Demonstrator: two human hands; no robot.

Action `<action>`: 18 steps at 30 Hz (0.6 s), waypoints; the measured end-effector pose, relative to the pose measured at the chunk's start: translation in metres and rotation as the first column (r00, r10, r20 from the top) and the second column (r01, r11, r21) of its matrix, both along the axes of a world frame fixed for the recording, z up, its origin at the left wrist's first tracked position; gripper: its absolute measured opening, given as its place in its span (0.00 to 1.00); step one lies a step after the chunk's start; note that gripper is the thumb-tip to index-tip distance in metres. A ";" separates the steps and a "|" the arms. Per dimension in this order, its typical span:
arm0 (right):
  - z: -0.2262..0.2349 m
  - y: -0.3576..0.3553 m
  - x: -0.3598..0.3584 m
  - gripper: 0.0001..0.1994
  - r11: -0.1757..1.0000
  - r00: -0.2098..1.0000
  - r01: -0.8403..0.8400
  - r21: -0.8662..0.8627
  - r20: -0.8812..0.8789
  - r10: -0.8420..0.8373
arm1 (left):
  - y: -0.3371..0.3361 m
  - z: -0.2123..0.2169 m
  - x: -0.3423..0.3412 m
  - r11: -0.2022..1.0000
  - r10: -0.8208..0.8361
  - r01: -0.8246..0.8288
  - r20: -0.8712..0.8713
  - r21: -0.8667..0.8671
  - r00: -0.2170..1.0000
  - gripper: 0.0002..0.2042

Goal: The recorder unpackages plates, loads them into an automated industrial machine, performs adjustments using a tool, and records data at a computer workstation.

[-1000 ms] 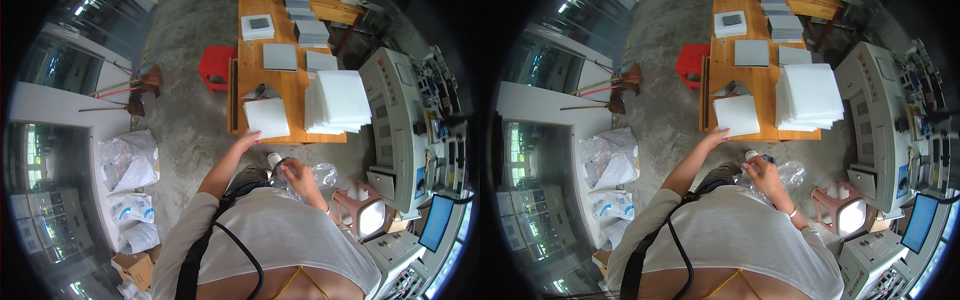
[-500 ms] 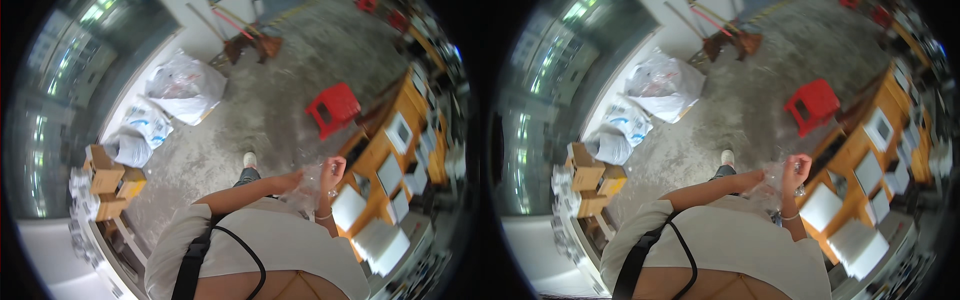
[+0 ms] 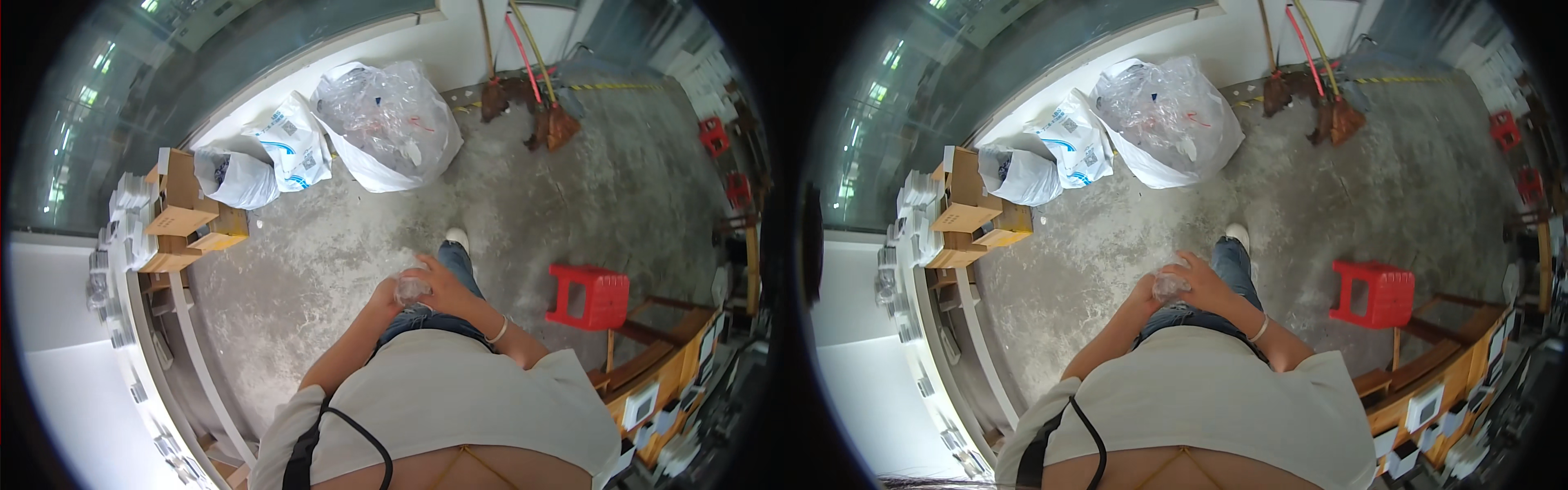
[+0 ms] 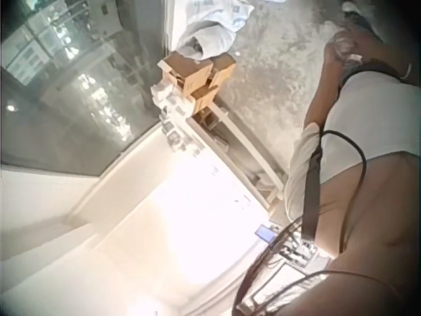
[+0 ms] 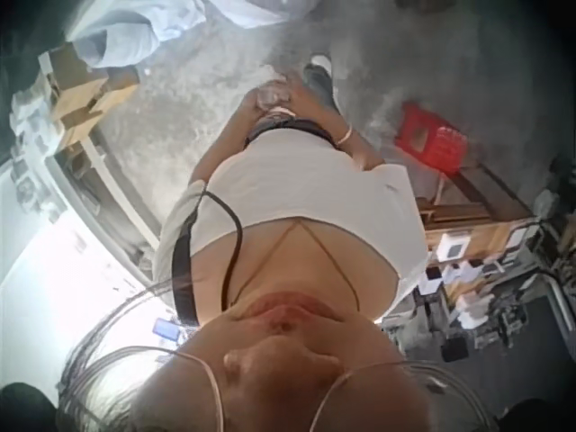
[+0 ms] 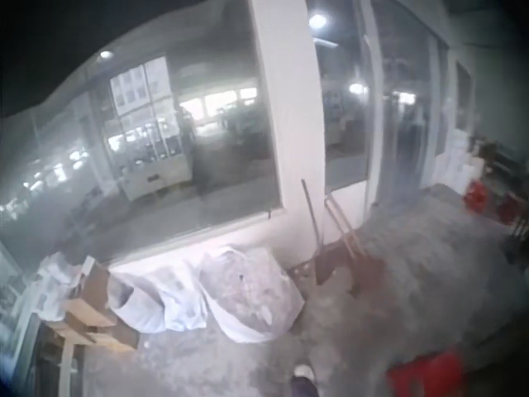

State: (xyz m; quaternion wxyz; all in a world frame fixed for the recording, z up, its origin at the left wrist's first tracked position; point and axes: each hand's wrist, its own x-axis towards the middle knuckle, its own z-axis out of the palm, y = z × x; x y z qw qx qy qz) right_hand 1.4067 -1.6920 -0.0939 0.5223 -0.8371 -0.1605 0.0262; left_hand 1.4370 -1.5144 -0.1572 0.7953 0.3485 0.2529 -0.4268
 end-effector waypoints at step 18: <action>-0.279 -0.085 0.687 0.39 0.714 0.972 0.009 -0.700 -0.162 -0.172 | 0.066 0.059 -0.085 0.366 0.763 -0.291 -0.106 0.884 0.638 0.11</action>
